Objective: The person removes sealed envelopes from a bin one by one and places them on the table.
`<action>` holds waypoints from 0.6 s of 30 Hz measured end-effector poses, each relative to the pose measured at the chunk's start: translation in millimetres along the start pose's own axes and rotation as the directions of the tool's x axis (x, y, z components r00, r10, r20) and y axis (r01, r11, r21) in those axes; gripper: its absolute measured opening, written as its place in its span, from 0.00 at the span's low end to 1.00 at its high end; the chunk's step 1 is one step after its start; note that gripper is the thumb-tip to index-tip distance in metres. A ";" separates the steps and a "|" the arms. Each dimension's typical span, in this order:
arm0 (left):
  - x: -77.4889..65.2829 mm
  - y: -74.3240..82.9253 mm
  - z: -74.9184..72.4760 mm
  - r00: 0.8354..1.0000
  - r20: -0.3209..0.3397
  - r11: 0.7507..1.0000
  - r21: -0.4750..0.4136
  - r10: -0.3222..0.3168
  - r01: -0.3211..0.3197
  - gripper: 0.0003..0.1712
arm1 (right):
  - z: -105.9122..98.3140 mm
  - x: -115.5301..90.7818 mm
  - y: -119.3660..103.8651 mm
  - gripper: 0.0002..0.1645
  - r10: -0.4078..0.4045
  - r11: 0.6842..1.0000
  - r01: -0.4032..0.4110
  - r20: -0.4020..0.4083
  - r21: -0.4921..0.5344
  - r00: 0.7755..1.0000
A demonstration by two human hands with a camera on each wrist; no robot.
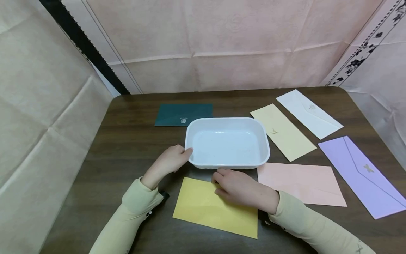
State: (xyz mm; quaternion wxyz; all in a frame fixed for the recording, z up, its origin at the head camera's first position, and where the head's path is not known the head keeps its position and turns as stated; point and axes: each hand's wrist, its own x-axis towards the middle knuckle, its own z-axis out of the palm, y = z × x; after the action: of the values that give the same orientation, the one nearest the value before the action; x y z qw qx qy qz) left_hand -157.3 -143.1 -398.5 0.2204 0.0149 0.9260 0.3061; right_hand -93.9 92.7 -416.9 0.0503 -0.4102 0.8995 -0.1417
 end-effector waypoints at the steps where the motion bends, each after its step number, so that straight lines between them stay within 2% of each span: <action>1: 0.1 -0.4 -0.3 1.000 0.002 1.000 0.020 0.001 -0.001 0.30 | -0.2 0.1 -0.3 0.11 0.001 1.000 -0.001 0.002 0.002 1.000; 7: 0.5 -2.0 -2.9 1.000 0.031 0.995 0.104 0.005 -0.008 0.42 | -0.2 1.9 -1.2 0.10 0.006 1.000 -0.006 0.005 -0.002 1.000; 10: 1.7 -4.8 -3.8 1.000 0.020 0.992 0.123 -0.005 0.003 0.45 | 0.1 3.3 -1.5 0.10 -0.008 1.000 0.008 -0.004 -0.001 1.000; 13: 3.1 -8.8 -5.7 1.000 -0.015 0.987 0.164 0.004 -0.002 0.46 | 0.2 4.6 -1.2 0.11 -0.025 1.000 0.025 -0.028 0.000 0.999; 18: 1.0 -12.2 -15.8 0.990 -0.118 0.964 0.262 0.084 -0.050 0.42 | -3.6 8.5 -1.7 0.14 -0.049 0.998 0.051 -0.062 0.027 0.997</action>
State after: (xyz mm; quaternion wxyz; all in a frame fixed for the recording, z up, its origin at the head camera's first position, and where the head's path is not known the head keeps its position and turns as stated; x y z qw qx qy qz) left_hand -163.5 -161.6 -394.7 0.1464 0.0552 0.9692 0.1904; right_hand -99.0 86.1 -412.8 0.0252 -0.4272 0.8880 -0.1683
